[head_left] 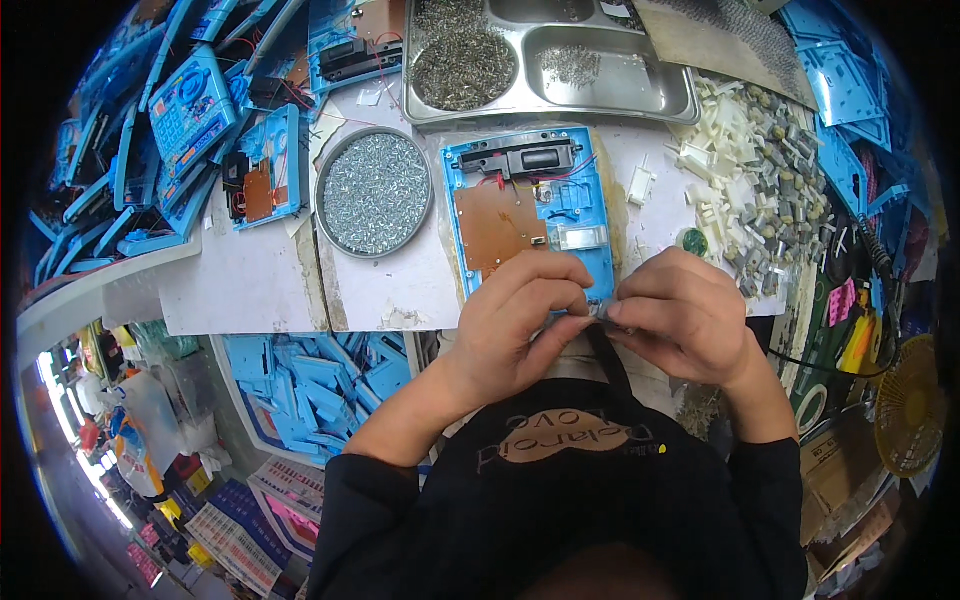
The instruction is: Assemble internal components into a blue plastic casing, including soldering and screw fastening.
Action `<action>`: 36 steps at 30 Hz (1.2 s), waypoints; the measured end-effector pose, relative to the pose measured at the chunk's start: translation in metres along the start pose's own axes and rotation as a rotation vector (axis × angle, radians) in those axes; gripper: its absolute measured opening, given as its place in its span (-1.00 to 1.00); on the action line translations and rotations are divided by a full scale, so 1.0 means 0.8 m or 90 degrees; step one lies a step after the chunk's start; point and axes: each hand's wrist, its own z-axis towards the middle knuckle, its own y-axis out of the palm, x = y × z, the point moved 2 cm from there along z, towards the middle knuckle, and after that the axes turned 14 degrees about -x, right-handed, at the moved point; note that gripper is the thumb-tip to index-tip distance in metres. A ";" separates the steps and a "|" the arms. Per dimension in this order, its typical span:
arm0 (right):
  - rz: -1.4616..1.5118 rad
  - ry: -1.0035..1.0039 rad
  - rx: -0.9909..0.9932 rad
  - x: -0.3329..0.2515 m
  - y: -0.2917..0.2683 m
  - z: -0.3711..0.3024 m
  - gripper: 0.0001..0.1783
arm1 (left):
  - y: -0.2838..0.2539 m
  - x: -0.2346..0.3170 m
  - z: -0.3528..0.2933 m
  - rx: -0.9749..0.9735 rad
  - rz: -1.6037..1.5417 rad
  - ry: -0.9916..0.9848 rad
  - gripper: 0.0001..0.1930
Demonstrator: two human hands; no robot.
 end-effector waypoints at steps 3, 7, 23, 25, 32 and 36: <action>-0.006 0.002 -0.010 -0.001 0.001 -0.001 -0.52 | 0.001 0.002 -0.004 0.009 0.046 0.000 -0.69; 0.004 0.020 0.001 0.000 0.005 -0.002 -0.52 | 0.004 0.000 -0.009 0.040 0.053 -0.009 -0.71; 0.046 0.204 0.147 0.032 -0.013 -0.029 -0.64 | -0.003 -0.039 0.036 0.019 0.410 -0.087 -0.73; 0.083 0.298 0.172 0.039 -0.014 -0.032 -0.65 | -0.006 -0.039 0.030 0.000 0.430 -0.053 -0.78; -0.126 0.245 -0.003 0.071 0.001 0.024 -0.70 | -0.010 -0.041 -0.010 0.016 0.406 -0.073 -0.66; -0.154 0.232 -0.011 0.085 0.012 0.033 -0.70 | -0.007 -0.040 -0.016 0.019 0.381 -0.104 -0.65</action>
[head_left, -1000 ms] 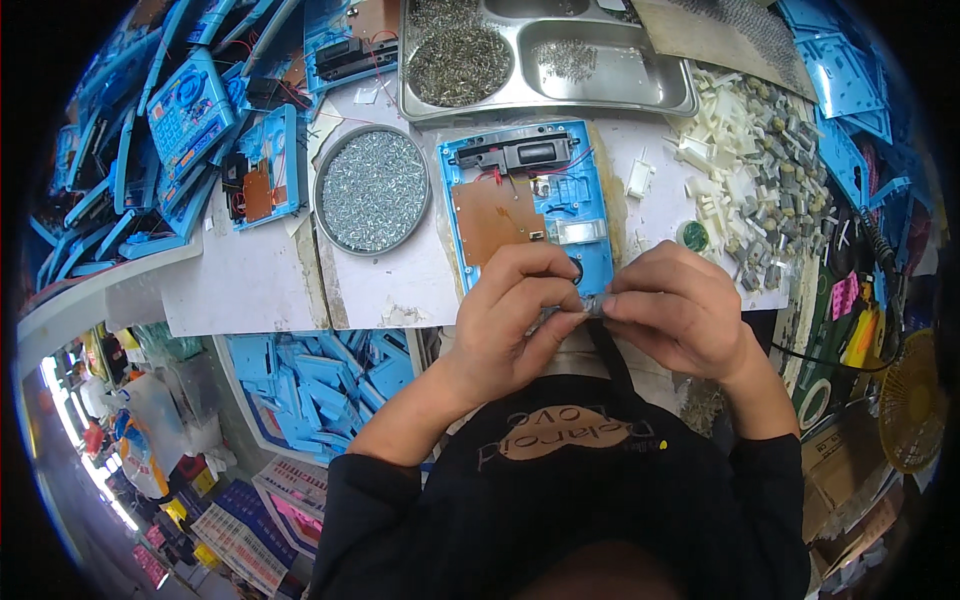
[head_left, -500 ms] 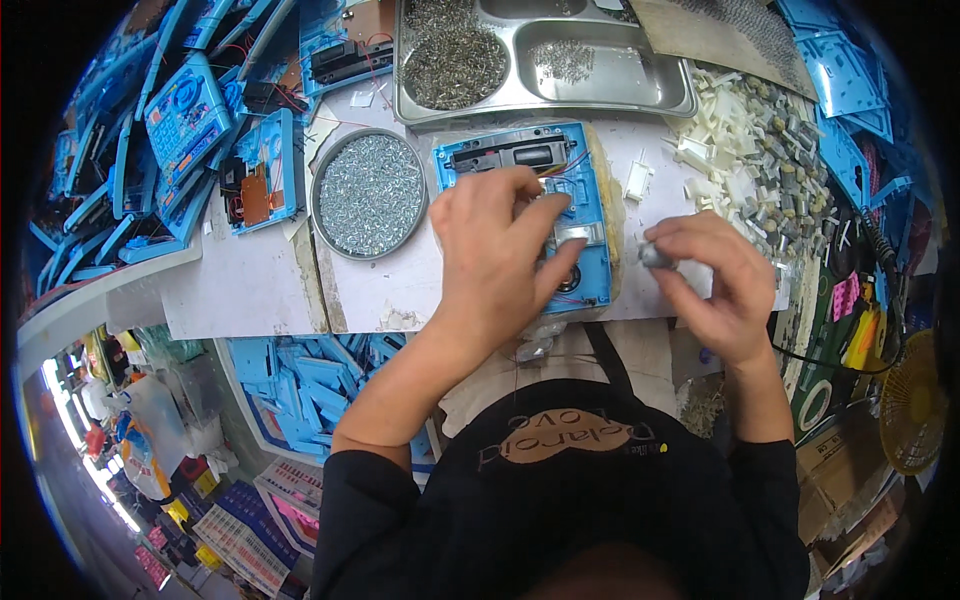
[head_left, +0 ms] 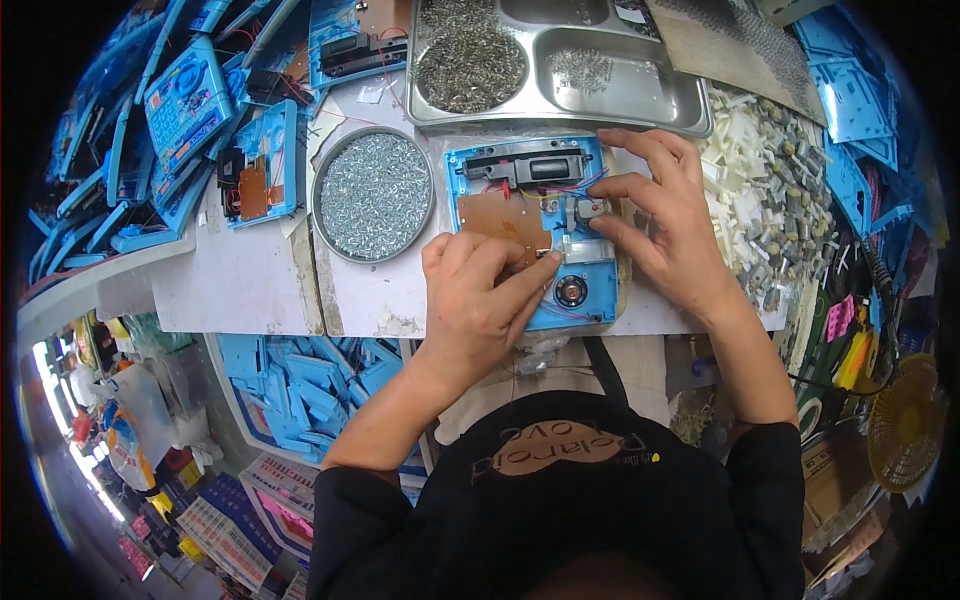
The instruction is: Assemble internal components into a blue plastic casing, including soldering and screw fastening.
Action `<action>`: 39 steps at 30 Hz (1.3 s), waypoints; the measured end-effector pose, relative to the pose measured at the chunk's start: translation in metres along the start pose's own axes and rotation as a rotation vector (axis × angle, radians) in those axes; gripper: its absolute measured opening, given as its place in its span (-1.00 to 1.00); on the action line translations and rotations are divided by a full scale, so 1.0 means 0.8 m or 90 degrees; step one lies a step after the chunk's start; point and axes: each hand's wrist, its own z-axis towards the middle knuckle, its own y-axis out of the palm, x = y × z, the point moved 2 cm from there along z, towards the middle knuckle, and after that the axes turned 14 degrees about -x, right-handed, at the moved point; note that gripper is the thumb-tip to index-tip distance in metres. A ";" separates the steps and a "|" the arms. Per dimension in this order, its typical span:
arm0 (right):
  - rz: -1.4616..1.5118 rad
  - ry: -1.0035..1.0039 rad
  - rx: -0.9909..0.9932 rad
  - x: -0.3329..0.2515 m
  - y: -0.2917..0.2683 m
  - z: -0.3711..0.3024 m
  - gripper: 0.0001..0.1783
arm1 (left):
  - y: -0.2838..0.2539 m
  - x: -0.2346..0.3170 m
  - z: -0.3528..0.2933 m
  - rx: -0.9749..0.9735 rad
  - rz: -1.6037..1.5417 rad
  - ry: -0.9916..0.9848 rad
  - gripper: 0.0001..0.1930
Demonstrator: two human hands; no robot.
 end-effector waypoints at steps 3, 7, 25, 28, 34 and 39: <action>-0.025 -0.001 -0.007 0.000 0.001 0.005 -0.72 | 0.001 0.000 -0.002 -0.008 -0.012 -0.005 -0.63; -0.032 0.007 -0.016 -0.002 0.002 0.007 -0.74 | -0.006 0.003 -0.001 -0.039 -0.048 -0.013 -0.61; 0.020 0.062 0.083 -0.015 -0.008 0.006 -0.66 | -0.021 -0.034 0.057 0.059 0.002 0.030 -0.83; 0.046 0.051 0.095 -0.016 -0.003 0.018 -0.70 | -0.018 -0.032 0.061 0.089 -0.032 0.028 -0.87; 0.058 -0.022 0.116 -0.022 0.010 0.020 -0.80 | -0.017 -0.038 0.062 0.081 -0.200 -0.039 -0.88; -0.039 -0.151 0.029 -0.035 0.013 0.017 -0.75 | -0.021 -0.048 0.044 0.102 -0.237 -0.032 -0.85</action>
